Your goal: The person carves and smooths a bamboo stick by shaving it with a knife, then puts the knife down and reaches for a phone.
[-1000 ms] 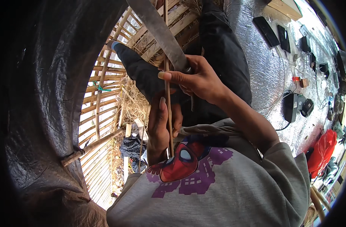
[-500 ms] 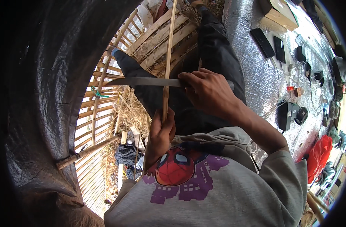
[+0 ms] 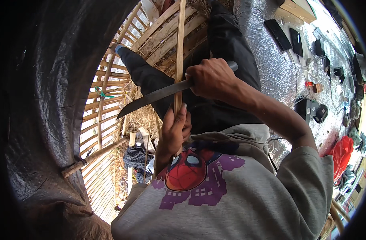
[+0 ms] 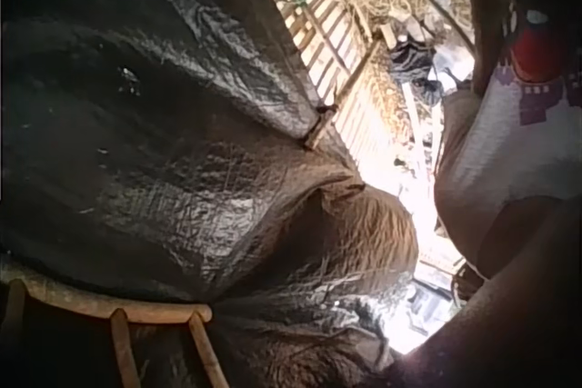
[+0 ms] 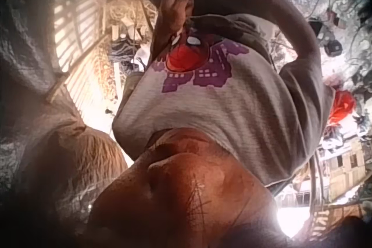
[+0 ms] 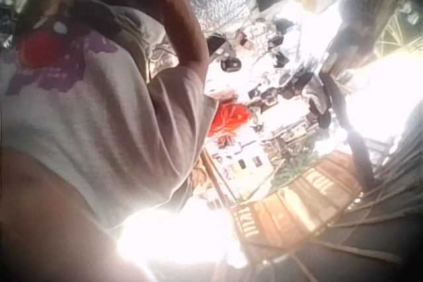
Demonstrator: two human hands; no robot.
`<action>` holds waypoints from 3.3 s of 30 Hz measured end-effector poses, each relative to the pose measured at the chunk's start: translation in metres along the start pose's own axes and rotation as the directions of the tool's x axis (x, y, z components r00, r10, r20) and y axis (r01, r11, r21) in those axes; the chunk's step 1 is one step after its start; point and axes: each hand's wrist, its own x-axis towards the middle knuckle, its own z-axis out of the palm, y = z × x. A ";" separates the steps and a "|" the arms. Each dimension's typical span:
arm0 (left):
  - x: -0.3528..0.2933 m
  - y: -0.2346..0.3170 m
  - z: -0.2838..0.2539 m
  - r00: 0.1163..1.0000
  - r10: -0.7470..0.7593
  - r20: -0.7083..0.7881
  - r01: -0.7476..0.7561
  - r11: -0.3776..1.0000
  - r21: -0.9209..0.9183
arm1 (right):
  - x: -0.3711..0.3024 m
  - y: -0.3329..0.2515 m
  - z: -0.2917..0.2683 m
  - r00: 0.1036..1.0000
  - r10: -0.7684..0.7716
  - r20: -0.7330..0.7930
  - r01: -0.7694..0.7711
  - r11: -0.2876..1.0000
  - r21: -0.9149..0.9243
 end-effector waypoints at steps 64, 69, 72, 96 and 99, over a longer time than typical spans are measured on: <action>-0.007 -0.007 -0.007 0.955 0.163 -0.250 0.045 0.748 0.662 | 0.008 -0.003 0.015 0.973 -0.020 0.229 0.026 0.999 -0.026; -0.012 -0.019 -0.003 0.846 0.499 -0.188 -0.125 0.528 0.840 | 0.026 0.018 0.015 0.981 -0.020 0.192 0.020 1.000 -0.001; -0.022 -0.006 0.003 0.931 0.330 -0.160 -0.066 0.579 0.813 | 0.044 0.041 0.018 0.991 0.120 0.053 -0.114 0.989 -0.099; -0.004 -0.013 -0.085 0.987 -0.097 -0.129 0.126 0.963 0.239 | 0.035 0.172 -0.017 0.924 0.350 -0.155 -0.295 0.910 0.292; -0.002 -0.028 -0.110 0.972 -0.073 -0.223 0.125 0.966 0.228 | 0.024 0.170 -0.017 0.918 0.319 -0.235 -0.313 0.948 0.063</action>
